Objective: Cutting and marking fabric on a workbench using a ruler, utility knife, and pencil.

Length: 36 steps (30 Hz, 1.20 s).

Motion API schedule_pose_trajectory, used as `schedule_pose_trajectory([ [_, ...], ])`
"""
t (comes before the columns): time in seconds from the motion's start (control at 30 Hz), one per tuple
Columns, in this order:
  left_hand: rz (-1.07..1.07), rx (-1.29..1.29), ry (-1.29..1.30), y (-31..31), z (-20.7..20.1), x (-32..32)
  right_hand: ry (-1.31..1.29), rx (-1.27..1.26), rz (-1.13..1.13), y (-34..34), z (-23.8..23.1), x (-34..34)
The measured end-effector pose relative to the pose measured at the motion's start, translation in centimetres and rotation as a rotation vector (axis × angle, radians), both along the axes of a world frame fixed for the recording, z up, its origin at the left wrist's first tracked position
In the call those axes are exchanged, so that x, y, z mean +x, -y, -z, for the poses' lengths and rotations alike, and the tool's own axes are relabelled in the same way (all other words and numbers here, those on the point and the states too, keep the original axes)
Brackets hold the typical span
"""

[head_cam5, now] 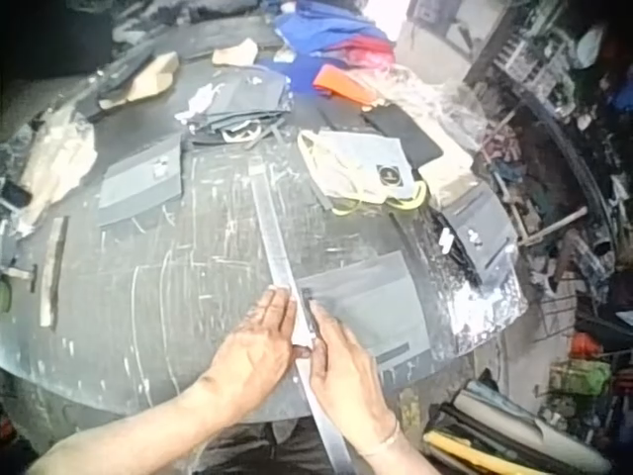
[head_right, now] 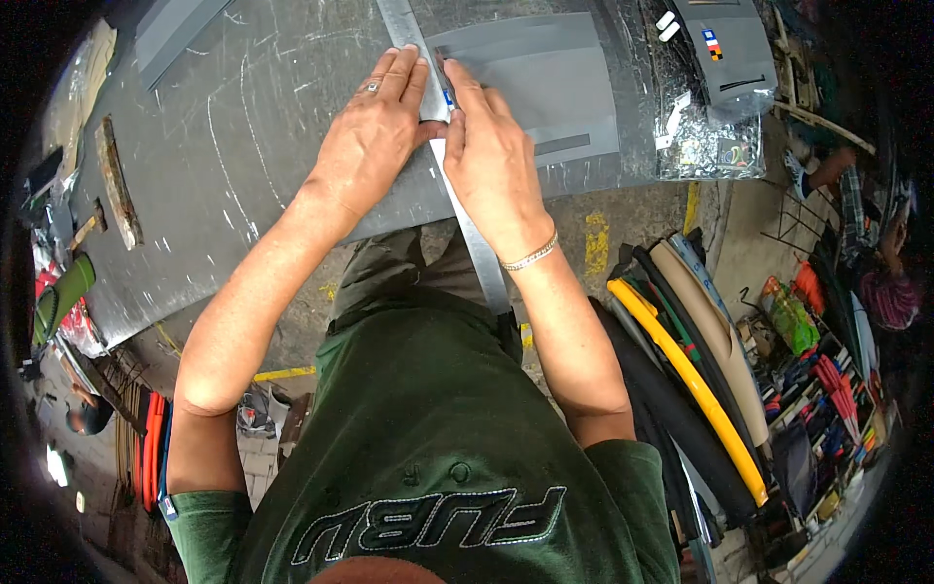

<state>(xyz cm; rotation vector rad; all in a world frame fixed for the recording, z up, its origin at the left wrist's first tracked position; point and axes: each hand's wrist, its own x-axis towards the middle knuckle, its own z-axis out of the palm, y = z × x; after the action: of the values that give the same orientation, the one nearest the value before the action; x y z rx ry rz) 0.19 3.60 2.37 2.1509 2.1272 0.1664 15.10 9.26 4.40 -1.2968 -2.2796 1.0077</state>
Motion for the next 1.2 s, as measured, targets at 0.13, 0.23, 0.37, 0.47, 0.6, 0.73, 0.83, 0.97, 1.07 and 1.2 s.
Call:
schedule_pose_trajectory([
  [0.13, -0.023, -0.023, 0.027, 0.0, -0.1, 0.0, 0.029, -0.002, 0.004, 0.1, -0.3, -0.2],
  [0.23, -0.019, -0.035, 0.028, -0.1, -0.1, 0.1, 0.039, 0.012, -0.004, -0.1, -0.3, -0.2],
  [0.37, -0.022, -0.031, 0.043, 0.0, -0.1, 0.1, 0.055, 0.000, -0.012, -0.2, -0.3, -0.2],
  [0.47, -0.023, -0.022, 0.057, 0.0, 0.0, 0.1, 0.076, 0.001, -0.015, -0.2, -0.4, -0.3],
  [0.6, 0.000, 0.019, 0.051, 0.1, 0.1, -0.1, 0.092, 0.000, -0.015, -0.2, -0.6, -0.3],
  [0.73, -0.004, 0.019, 0.053, 0.1, 0.0, 0.0, 0.101, -0.001, -0.021, -0.2, -0.5, -0.3],
  [0.83, -0.031, 0.007, 0.100, 0.1, 0.0, 0.0, 0.092, 0.025, -0.032, -0.3, -0.4, -0.3],
  [0.97, -0.029, 0.013, 0.098, 0.1, 0.1, 0.1, 0.095, -0.005, -0.022, -0.2, -0.7, -0.4],
  [1.07, -0.028, 0.016, 0.095, 0.1, 0.2, 0.1, 0.140, -0.013, -0.037, -0.4, -1.1, -0.6],
  [1.2, -0.012, 0.047, 0.100, 0.1, 0.4, -0.1, 0.190, 0.009, -0.079, -0.8, -1.9, -1.0],
])
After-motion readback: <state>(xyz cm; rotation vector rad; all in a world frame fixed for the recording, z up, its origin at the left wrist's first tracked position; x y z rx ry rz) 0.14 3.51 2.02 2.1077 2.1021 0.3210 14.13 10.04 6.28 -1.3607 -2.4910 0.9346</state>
